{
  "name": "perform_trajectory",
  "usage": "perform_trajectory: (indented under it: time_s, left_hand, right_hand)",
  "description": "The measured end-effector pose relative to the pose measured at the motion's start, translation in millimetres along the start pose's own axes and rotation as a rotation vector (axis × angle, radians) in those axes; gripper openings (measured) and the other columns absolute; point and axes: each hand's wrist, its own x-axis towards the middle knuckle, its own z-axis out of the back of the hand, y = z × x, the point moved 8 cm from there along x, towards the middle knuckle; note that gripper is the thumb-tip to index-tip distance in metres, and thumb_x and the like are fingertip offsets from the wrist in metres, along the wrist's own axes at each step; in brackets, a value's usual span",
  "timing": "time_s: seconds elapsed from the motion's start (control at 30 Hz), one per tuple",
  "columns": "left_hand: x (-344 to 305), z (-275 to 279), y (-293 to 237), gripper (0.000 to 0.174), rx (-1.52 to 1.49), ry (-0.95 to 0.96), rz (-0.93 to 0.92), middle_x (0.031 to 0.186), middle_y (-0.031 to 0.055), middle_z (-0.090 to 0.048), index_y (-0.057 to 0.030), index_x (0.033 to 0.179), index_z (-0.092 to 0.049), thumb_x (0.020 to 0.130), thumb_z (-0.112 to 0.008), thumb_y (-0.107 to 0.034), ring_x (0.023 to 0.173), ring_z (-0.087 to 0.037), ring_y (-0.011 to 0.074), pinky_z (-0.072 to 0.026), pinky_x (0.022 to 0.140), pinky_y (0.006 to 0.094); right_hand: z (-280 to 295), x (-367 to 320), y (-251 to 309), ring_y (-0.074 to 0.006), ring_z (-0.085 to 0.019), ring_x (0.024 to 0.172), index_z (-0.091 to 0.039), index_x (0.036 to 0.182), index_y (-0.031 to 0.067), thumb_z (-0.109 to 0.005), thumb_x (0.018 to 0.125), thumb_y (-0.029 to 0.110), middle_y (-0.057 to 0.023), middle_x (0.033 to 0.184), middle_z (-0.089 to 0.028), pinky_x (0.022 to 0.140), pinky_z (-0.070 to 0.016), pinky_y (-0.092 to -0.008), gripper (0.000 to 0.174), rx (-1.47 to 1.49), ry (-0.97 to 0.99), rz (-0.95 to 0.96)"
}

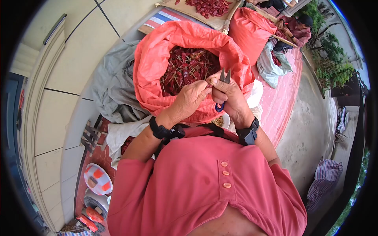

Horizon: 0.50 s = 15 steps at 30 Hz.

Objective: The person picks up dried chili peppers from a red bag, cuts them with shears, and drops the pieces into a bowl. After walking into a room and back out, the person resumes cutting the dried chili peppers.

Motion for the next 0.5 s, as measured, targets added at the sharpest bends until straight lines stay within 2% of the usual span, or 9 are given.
perform_trajectory:
  time_s: [0.1,0.13,0.23,0.3,0.33,0.4,0.5]
  left_hand:
    - [-2.1,2.1,-7.8,0.019,-0.025,-0.018,-0.123,0.081,0.0170,-0.054,-0.0008,0.098,-0.052,0.095,-0.052,-0.019,0.074,-0.059,0.0342,-0.0466,0.066,0.0393]
    - [-3.4,1.3,-6.3,0.017,-0.025,0.003,-0.098,0.083,0.0166,-0.055,-0.0012,0.098,-0.053,0.095,-0.052,-0.018,0.076,-0.059,0.0336,-0.0469,0.067,0.0389]
    - [-6.8,5.1,-7.3,0.013,-0.044,0.042,-0.047,0.088,0.0145,-0.058,-0.0021,0.099,-0.056,0.093,-0.055,-0.014,0.080,-0.060,0.0304,-0.0479,0.070,0.0369]
    - [-11.4,11.3,-13.1,0.011,-0.083,0.029,-0.041,0.091,0.0119,-0.061,-0.0022,0.097,-0.057,0.091,-0.056,-0.012,0.082,-0.061,0.0264,-0.0484,0.073,0.0344]
    - [-16.0,13.8,-8.9,0.010,-0.129,0.022,0.014,0.092,0.0104,-0.062,-0.0021,0.096,-0.058,0.091,-0.056,-0.010,0.083,-0.061,0.0238,-0.0482,0.073,0.0329]
    - [-29.6,20.7,-0.2,0.007,-0.224,0.007,0.126,0.092,0.0075,-0.063,-0.0020,0.093,-0.059,0.089,-0.056,-0.007,0.085,-0.061,0.0186,-0.0479,0.074,0.0299]
    - [-78.5,25.8,32.3,0.008,-0.259,0.230,0.383,0.088,0.0054,-0.063,-0.0012,0.092,-0.059,0.087,-0.053,-0.003,0.084,-0.060,0.0144,-0.0468,0.074,0.0269]
  right_hand:
    - [-1.0,-0.5,-8.1,-0.0017,-0.032,0.044,-0.061,0.096,0.0060,-0.059,0.093,0.014,0.0050,0.062,-0.049,0.042,-0.0253,-0.0195,0.009,0.138,-0.009,-0.079]
    - [-1.7,-0.8,-10.5,-0.0014,-0.031,0.044,-0.061,0.096,0.0059,-0.059,0.093,0.014,0.0051,0.062,-0.049,0.042,-0.0251,-0.0194,0.009,0.184,-0.021,-0.107]
    - [-8.4,-4.9,1.4,-0.0022,-0.034,0.044,-0.061,0.095,0.0054,-0.059,0.093,0.015,0.0039,0.064,-0.050,0.041,-0.0256,-0.0193,0.010,0.071,0.001,-0.008]
    - [-1.4,-11.3,13.0,-0.0029,-0.037,0.045,-0.060,0.093,0.0053,-0.060,0.093,0.015,0.0028,0.066,-0.051,0.041,-0.0269,-0.0193,0.010,-0.105,-0.024,0.072]
    - [4.3,-15.8,19.8,-0.0033,-0.038,0.046,-0.060,0.093,0.0053,-0.060,0.092,0.015,0.0022,0.066,-0.052,0.041,-0.0275,-0.0193,0.010,-0.192,-0.035,0.113]
    - [23.2,-31.7,24.1,-0.0034,-0.041,0.048,-0.059,0.091,0.0056,-0.063,0.090,0.012,0.0017,0.068,-0.053,0.043,-0.0302,-0.0185,0.007,-0.363,-0.070,0.076]
    - [67.6,-59.4,13.2,-0.0024,-0.041,0.049,-0.060,0.089,0.0065,-0.064,0.088,0.009,0.0035,0.068,-0.052,0.044,-0.0305,-0.0178,0.005,-0.536,-0.074,-0.051]
